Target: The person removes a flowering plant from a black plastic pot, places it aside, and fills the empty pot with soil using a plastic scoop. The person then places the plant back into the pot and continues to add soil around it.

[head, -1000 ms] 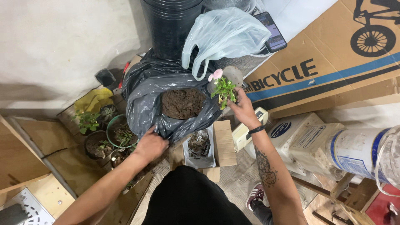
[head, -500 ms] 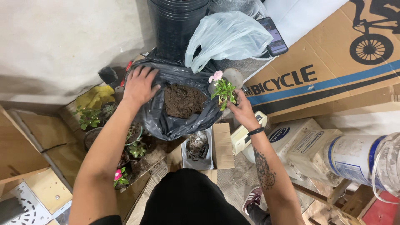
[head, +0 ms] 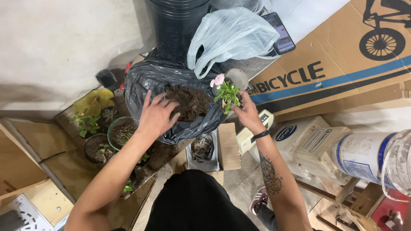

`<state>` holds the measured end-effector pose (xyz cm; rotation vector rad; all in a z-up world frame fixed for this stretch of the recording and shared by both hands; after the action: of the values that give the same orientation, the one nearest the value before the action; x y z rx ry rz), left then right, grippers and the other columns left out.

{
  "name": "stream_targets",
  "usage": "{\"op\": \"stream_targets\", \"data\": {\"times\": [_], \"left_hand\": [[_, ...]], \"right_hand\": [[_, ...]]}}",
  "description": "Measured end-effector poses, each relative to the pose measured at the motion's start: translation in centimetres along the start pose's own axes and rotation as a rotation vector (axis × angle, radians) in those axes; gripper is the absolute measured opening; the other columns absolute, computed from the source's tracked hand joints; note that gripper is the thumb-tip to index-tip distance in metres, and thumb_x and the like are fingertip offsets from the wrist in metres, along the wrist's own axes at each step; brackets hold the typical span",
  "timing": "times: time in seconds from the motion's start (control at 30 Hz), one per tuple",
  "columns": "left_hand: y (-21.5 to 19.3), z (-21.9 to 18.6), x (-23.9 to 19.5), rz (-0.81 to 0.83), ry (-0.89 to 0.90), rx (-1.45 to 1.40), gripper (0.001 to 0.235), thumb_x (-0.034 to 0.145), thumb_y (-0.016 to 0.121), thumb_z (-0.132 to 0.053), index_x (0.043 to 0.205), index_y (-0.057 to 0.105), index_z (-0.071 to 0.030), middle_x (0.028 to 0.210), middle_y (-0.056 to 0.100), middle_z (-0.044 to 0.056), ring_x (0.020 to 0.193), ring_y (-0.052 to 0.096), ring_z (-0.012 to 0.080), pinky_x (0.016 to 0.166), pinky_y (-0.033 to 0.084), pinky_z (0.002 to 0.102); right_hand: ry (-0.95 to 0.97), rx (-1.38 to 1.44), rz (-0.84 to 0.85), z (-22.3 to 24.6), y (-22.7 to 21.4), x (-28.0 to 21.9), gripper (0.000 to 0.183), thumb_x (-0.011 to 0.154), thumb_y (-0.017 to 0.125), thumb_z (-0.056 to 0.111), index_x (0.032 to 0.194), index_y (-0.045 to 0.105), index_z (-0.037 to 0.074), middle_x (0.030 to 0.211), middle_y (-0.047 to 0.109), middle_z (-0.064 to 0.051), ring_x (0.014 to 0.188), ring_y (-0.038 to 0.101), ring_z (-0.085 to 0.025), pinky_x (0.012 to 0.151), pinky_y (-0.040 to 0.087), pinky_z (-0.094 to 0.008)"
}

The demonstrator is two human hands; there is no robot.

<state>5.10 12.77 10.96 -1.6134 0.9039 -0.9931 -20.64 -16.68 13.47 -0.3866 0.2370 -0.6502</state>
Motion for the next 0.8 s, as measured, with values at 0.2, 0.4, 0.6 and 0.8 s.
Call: {"op": "stream_targets", "data": {"times": [0.2,0.4,0.6,0.8], "left_hand": [[0.1,6.3,-4.2,0.415,-0.226,0.287,0.069,0.098,0.086,-0.063,0.163,0.077,-0.04,0.169,0.078,-0.002,0.178,0.046,0.0352,0.148,0.0,0.082],[3.1,12.3,-4.1,0.4,-0.29,0.352,0.067,0.097,0.09,-0.056,0.16,0.08,-0.037,0.162,0.082,0.0,0.163,0.063,0.0381,0.146,-0.001,0.088],[-1.1,3.6,3.8,0.214,-0.116,0.117,0.044,0.111,0.073,-0.059,0.144,0.086,-0.034,0.131,0.09,0.004,0.133,0.081,0.0321,0.122,0.052,0.06],[2.3,2.2,11.8,0.513,-0.096,-0.105,0.052,0.12,0.065,-0.051,0.162,0.078,-0.025,0.134,0.089,0.026,0.128,0.085,0.0517,0.108,0.068,0.069]], "right_hand": [[-0.007,0.038,0.004,0.5,-0.4,0.6,0.052,0.111,0.084,0.01,0.159,0.063,0.005,0.129,0.084,-0.018,0.132,0.075,-0.025,0.126,0.052,-0.052],[0.009,0.061,0.006,1.7,-0.7,0.4,0.054,0.113,0.081,0.011,0.163,0.06,0.003,0.134,0.082,-0.022,0.138,0.075,-0.03,0.128,0.05,-0.06],[-0.011,0.099,0.014,0.3,-0.8,0.9,0.055,0.113,0.08,0.003,0.163,0.058,-0.001,0.135,0.079,-0.022,0.131,0.073,-0.025,0.117,0.061,-0.051],[0.046,0.207,0.018,-1.7,-0.6,1.3,0.059,0.115,0.077,0.004,0.167,0.051,-0.006,0.138,0.075,-0.028,0.129,0.072,-0.028,0.105,0.071,-0.047]]}}
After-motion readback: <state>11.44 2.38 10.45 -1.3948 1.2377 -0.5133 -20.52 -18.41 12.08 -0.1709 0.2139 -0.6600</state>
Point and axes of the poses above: each hand's wrist, its own x-axis towards the middle knuckle, its own y-axis out of the palm, z = x × y, the point moved 3 cm from there along x, towards the middle knuckle
